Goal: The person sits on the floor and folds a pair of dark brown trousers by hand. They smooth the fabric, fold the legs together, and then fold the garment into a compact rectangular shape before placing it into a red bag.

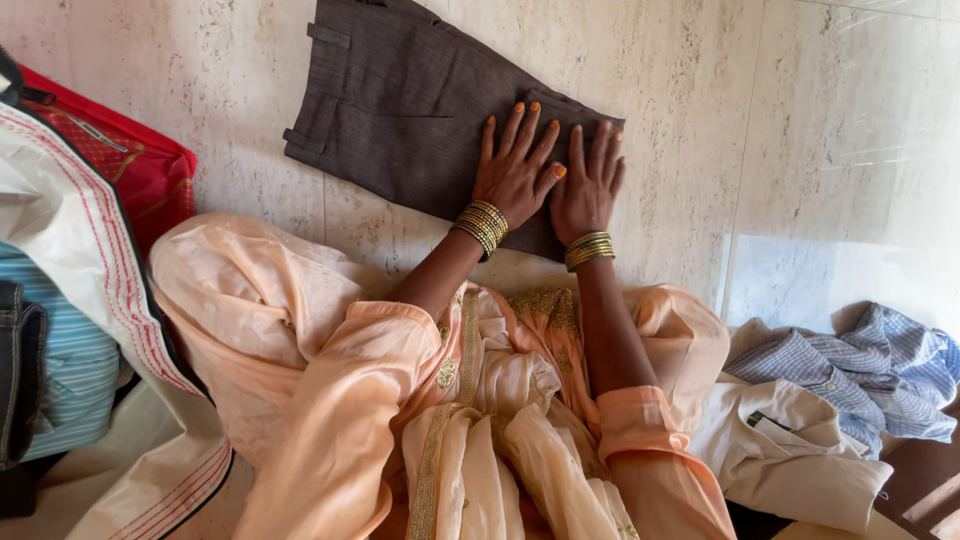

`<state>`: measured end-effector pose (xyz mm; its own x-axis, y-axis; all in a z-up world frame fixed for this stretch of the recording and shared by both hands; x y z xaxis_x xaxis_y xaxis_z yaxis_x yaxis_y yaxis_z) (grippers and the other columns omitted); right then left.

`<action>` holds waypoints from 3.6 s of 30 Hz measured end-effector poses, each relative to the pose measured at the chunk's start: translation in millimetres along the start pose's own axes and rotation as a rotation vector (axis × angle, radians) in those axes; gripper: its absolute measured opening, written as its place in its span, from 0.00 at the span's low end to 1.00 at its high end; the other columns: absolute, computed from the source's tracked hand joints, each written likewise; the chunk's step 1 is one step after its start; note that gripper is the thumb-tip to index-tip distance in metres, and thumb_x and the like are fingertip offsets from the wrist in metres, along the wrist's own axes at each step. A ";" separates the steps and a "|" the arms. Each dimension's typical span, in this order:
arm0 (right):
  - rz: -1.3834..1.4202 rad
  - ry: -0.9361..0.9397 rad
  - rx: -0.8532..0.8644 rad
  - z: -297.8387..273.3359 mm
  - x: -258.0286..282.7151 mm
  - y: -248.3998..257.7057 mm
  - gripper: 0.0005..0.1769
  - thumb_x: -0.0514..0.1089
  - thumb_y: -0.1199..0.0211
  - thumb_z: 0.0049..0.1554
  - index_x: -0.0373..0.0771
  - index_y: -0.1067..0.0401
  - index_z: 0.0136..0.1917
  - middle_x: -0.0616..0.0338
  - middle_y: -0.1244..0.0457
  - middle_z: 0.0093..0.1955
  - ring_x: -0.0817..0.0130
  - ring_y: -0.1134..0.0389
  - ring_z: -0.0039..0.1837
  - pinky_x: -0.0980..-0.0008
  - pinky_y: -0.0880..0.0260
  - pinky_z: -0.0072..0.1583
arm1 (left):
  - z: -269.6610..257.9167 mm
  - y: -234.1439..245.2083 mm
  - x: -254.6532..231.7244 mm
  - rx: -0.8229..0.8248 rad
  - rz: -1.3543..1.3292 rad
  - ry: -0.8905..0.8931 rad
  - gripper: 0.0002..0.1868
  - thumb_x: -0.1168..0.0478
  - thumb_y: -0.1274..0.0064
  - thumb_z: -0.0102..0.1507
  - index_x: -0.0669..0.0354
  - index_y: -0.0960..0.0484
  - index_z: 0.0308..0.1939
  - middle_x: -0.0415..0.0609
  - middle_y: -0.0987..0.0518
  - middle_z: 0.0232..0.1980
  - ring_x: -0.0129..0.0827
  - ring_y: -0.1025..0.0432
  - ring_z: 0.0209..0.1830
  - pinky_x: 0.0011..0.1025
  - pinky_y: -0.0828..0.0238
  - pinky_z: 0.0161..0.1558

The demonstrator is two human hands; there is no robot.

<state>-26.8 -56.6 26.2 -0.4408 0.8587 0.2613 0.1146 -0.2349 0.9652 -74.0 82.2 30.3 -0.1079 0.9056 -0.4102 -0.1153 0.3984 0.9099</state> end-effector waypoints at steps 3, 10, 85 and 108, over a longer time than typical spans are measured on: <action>-0.085 -0.035 0.096 10.7 9.0 -10.6 0.37 0.60 0.60 0.69 0.47 0.59 0.86 0.51 0.67 0.88 0.53 0.71 0.87 0.45 0.76 0.81 | 0.5 -9.6 3.6 0.033 0.039 -0.011 0.42 0.30 0.82 0.71 0.48 0.48 0.82 0.55 0.54 0.84 0.48 0.63 0.84 0.58 0.73 0.78; -0.066 -0.198 0.091 34.2 10.2 -0.5 0.40 0.68 0.66 0.68 0.48 0.62 0.86 0.55 0.68 0.88 0.55 0.72 0.87 0.45 0.75 0.81 | 8.0 -12.6 2.1 0.098 0.103 0.052 0.44 0.29 0.83 0.70 0.51 0.52 0.82 0.53 0.56 0.85 0.46 0.64 0.85 0.56 0.73 0.78; 0.157 0.187 -0.152 -84.9 63.5 53.6 0.23 0.53 0.51 0.70 0.52 0.36 0.76 0.52 0.48 0.84 0.50 0.53 0.86 0.47 0.55 0.81 | -75.9 42.2 29.1 -0.235 0.077 0.377 0.26 0.47 0.54 0.73 0.46 0.35 0.74 0.54 0.47 0.82 0.54 0.60 0.83 0.72 0.77 0.75; 0.238 -0.273 0.013 5.2 -9.6 14.2 0.60 0.74 0.28 0.48 0.32 0.45 0.77 0.37 0.41 0.71 0.43 0.39 0.69 0.49 0.33 0.66 | -73.9 20.6 81.5 -0.236 -0.690 0.816 0.50 0.46 0.30 0.54 0.63 0.40 0.71 0.65 0.26 0.64 0.51 0.29 0.62 0.44 0.29 0.61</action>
<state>-16.3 -65.8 37.5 -0.1462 0.8711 0.4688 0.1971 -0.4388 0.8767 -158.1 153.5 11.1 -0.5589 0.0944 -0.8238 -0.5791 0.6667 0.4692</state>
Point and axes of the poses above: each hand's wrist, its own z-axis towards the middle knuckle, its own y-axis out of the back of the hand, x = y × z, the point moved 3 cm from there along z, towards the middle knuckle
